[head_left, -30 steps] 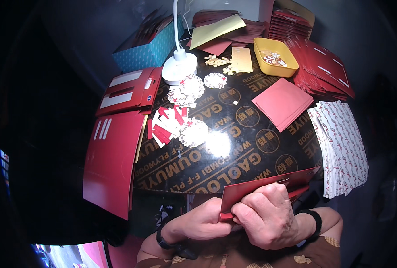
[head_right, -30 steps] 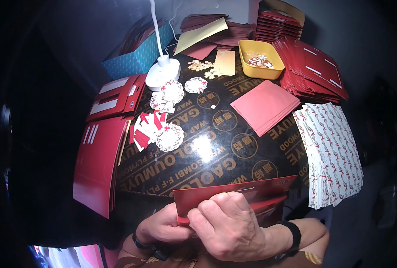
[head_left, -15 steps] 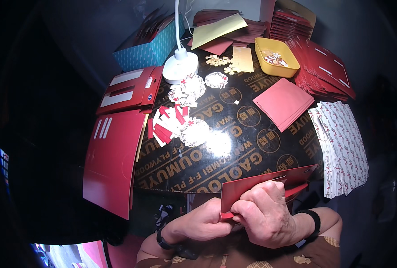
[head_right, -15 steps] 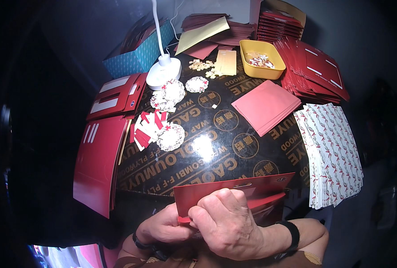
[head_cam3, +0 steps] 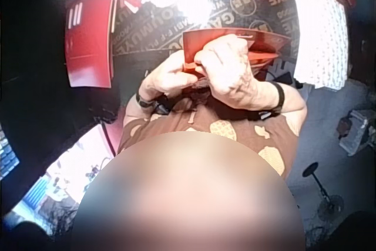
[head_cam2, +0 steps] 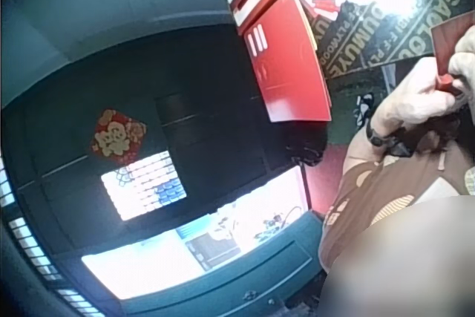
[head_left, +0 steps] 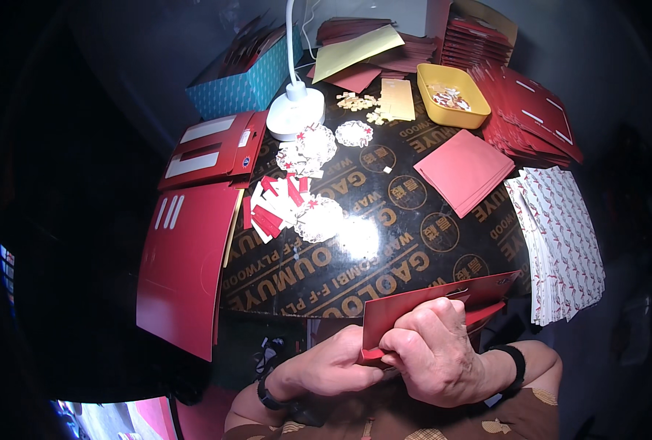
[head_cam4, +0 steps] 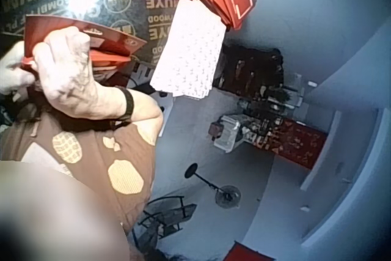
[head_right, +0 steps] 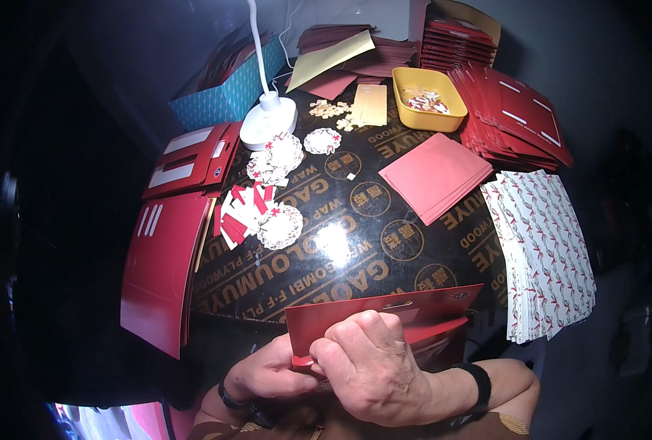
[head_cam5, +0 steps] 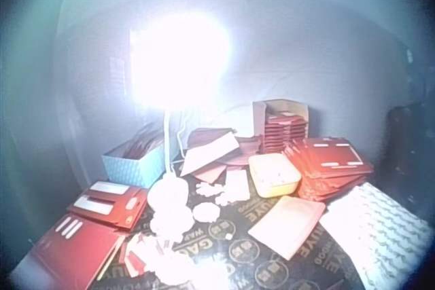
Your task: Placing stickers or cards into red gift wallets at a packaging workstation.
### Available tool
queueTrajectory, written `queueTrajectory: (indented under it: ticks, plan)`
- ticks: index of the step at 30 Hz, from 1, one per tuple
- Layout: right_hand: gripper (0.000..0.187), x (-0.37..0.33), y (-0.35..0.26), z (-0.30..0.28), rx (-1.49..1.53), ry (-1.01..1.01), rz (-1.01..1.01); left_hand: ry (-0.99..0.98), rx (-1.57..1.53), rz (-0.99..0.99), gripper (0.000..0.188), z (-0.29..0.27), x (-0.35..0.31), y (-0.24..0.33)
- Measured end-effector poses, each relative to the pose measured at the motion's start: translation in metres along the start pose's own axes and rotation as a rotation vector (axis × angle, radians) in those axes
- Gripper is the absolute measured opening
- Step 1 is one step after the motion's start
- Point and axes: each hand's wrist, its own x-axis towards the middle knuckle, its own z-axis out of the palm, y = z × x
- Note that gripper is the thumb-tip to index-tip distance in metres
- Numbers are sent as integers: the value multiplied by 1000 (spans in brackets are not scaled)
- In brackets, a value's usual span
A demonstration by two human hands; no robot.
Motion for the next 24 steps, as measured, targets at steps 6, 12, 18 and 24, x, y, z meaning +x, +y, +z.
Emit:
queueTrajectory:
  ticks: [6, 12, 18, 24]
  plan:
    - [28, 1, 4, -6, 76, 22, -52, 4, -105, -54, 34, -6, -5, 5]
    - [35, -8, 25, -20, 77, 102, -135, 70, -249, 9, 56, -13, -5, 2]
    - [35, -8, 19, -8, 10, 46, -182, 46, -193, -59, 55, -17, -5, -7]
    - [32, -9, 25, -1, -21, 51, -177, 43, -202, 5, 56, -16, 0, -12]
